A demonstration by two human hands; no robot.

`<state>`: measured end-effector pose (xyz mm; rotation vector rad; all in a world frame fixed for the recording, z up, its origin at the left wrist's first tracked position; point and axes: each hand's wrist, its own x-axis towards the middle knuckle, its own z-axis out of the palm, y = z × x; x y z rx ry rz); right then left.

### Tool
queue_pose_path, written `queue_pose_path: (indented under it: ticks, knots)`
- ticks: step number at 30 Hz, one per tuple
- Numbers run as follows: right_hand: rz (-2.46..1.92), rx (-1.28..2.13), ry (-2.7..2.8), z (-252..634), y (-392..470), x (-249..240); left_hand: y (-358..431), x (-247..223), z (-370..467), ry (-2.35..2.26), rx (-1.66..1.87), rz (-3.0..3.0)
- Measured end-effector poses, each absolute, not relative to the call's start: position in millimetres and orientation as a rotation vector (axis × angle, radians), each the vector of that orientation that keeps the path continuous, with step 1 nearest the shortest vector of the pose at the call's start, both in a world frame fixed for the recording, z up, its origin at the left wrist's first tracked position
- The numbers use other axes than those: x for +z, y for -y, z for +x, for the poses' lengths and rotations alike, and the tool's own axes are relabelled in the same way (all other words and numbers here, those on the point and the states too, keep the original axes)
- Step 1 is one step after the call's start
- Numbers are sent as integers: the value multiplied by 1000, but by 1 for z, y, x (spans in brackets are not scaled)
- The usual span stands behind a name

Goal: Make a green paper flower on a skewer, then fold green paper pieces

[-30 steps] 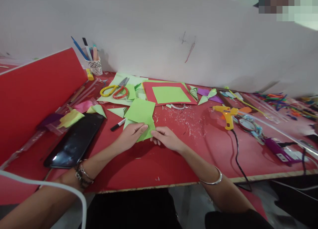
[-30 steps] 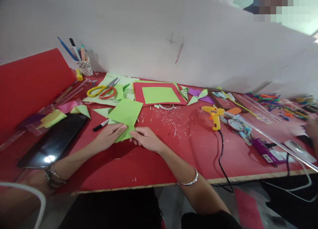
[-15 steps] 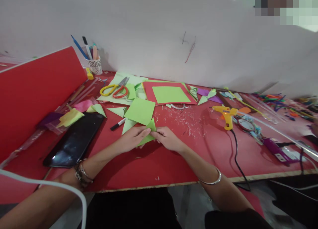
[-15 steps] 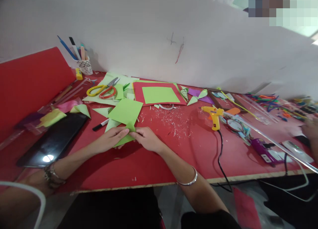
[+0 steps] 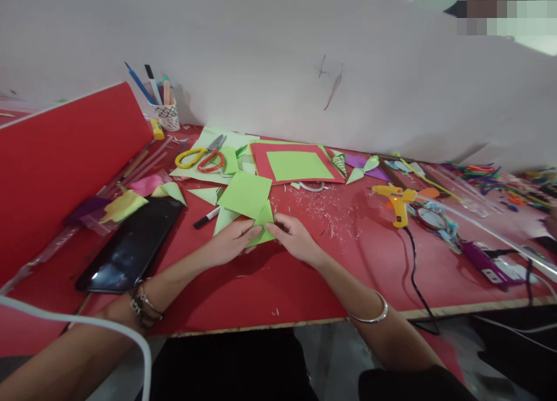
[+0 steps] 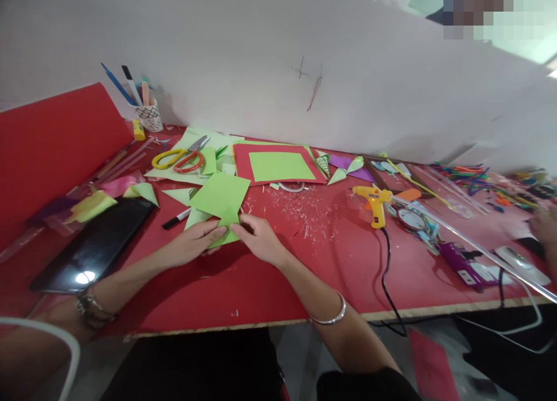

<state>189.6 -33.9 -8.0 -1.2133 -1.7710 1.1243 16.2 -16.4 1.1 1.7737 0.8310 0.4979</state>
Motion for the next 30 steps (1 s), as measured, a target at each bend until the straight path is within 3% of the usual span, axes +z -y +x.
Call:
queue_pose_path:
  ticks: [30]
  knots:
    - [-1138,1197,1756,190,38,-3,12,3,15,-861,489,1814]
